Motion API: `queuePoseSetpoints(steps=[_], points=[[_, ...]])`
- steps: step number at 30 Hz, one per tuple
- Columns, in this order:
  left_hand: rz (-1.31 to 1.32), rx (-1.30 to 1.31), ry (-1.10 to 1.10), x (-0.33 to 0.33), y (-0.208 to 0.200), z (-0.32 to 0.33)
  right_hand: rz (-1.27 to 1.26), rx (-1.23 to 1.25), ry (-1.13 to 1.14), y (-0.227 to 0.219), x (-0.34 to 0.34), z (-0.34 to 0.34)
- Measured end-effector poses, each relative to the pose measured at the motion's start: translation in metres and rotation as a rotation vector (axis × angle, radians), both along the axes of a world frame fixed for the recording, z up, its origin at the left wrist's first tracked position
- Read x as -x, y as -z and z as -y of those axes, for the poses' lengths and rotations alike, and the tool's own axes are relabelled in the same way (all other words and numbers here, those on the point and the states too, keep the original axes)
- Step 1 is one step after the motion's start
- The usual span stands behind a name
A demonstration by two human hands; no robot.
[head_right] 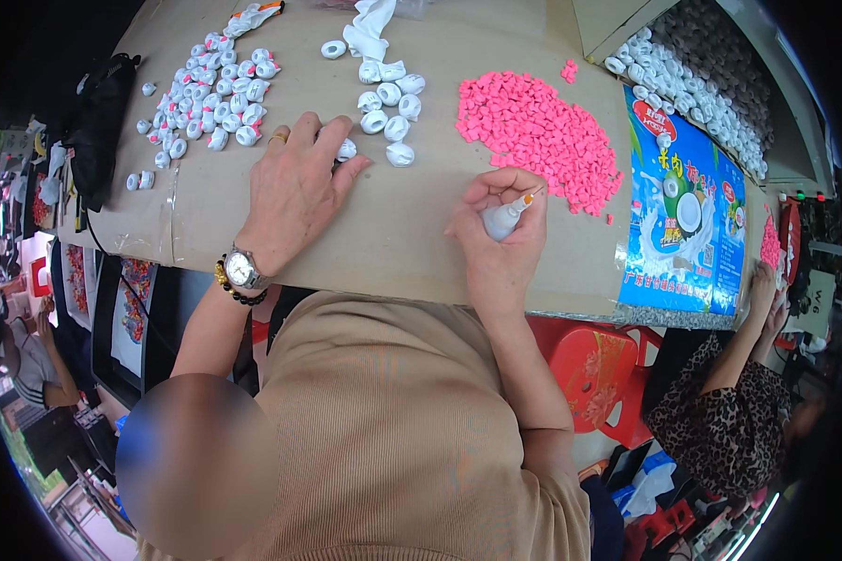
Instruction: The person applies glue to small white plastic toy components and pink toy pieces using a glue bottle at a factory workbench.
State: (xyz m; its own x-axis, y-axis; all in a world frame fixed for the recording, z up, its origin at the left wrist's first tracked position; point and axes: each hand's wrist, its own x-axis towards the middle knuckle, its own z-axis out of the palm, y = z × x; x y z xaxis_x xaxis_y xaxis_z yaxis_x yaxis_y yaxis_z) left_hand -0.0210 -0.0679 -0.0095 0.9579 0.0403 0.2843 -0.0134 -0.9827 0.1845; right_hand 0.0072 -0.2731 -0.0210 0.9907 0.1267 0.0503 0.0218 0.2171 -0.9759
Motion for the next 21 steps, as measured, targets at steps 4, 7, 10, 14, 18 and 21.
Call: queuePoseSetpoints(steps=[4,7,10,14,18,21], points=[[0.037,0.049,-0.049,0.007,0.002,0.0,-0.026,-0.021,-0.01,-0.001,0.0,0.001],[0.085,0.33,-0.064,0.009,0.001,-0.005,-0.032,-0.017,-0.01,-0.003,-0.001,0.001],[-0.03,1.247,-0.081,0.016,-0.011,-0.009,-0.049,0.008,0.002,-0.006,-0.001,-0.001],[-0.357,2.718,0.127,0.026,-0.002,0.003,0.011,0.082,-0.099,-0.009,-0.002,0.002],[-0.478,2.855,0.255,0.031,-0.002,0.03,-0.033,0.006,-0.216,-0.023,0.002,0.005],[-0.553,2.948,0.241,0.035,0.004,0.037,0.069,0.071,-0.203,-0.028,0.004,0.004]])
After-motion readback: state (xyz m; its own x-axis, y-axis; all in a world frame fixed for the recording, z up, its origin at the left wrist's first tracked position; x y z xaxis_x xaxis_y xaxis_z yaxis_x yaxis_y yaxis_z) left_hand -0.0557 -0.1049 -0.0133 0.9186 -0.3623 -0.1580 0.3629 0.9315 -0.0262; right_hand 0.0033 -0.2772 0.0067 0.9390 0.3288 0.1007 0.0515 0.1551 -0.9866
